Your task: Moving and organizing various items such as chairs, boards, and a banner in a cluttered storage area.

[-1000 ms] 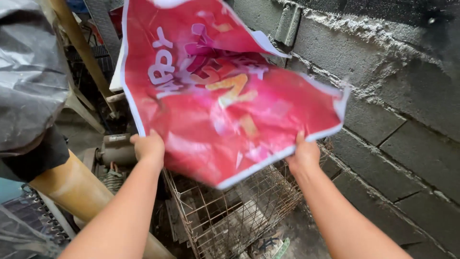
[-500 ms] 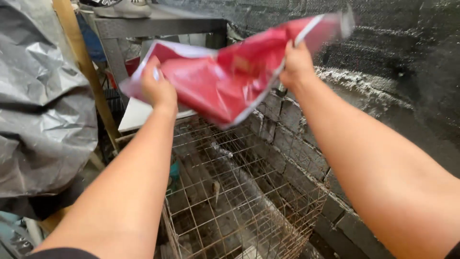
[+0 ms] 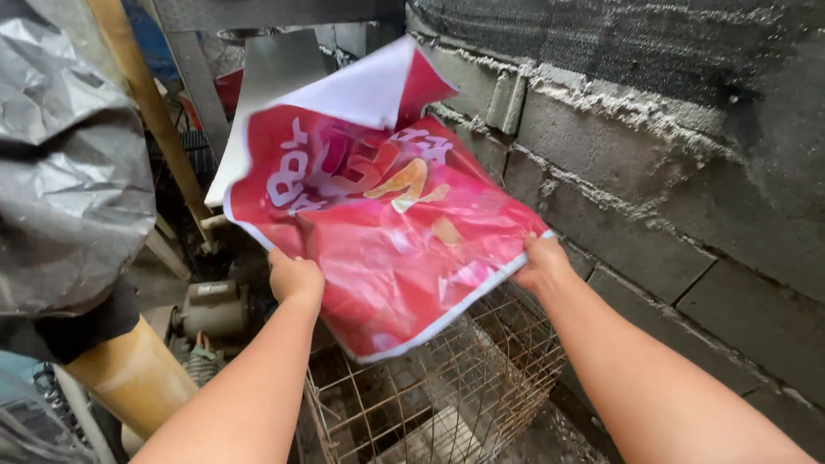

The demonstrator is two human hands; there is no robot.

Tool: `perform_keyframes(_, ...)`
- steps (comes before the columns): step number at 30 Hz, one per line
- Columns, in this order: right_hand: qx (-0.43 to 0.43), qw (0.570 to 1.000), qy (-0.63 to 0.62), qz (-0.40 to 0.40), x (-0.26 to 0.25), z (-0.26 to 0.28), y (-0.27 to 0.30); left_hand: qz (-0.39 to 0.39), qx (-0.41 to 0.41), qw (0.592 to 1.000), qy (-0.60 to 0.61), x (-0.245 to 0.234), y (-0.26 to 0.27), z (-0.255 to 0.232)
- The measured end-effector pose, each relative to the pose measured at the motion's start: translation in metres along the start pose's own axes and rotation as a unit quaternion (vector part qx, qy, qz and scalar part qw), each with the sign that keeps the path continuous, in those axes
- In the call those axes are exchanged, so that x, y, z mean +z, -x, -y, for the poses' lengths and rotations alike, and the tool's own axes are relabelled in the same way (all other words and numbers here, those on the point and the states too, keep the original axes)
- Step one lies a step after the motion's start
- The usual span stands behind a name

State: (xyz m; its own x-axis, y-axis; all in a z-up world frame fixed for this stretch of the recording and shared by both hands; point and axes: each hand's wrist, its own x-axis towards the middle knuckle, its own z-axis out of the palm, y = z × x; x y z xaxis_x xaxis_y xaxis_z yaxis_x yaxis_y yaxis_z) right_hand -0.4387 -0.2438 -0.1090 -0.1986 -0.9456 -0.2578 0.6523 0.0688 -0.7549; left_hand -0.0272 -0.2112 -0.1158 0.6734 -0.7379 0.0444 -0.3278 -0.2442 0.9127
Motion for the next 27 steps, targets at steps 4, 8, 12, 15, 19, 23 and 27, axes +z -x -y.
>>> perform_keyframes(4,-0.046,0.996,0.050,-0.054,0.015,0.001,0.099,0.030,0.029,0.992,-0.117,0.014,0.001,0.059)
perform_keyframes(8,-0.112,0.991,0.075,-0.007,0.003,0.021,0.093,0.122,0.011,0.976,-0.182,-0.018,0.040,0.017)
perform_keyframes(12,-0.214,0.967,0.142,0.001,-0.043,0.044,0.069,0.088,-0.025,0.958,-0.271,-0.037,0.071,-0.039)
perform_keyframes(15,-0.154,0.967,0.160,-0.126,-0.045,0.026,0.119,0.045,0.010,0.970,-0.237,-0.049,0.072,-0.040)
perform_keyframes(19,0.149,0.970,0.006,-0.194,-0.112,-0.026,0.124,-0.009,0.124,0.979,-0.164,-0.042,0.061,-0.022)
perform_keyframes(23,0.239,0.941,0.087,-0.223,-0.149,-0.041,0.095,-0.023,0.194,0.959,-0.204,-0.024,0.046,0.017)
perform_keyframes(27,0.299,0.907,0.108,-0.276,-0.162,-0.042,0.080,-0.033,0.106,0.969,-0.221,-0.022,0.069,0.046)
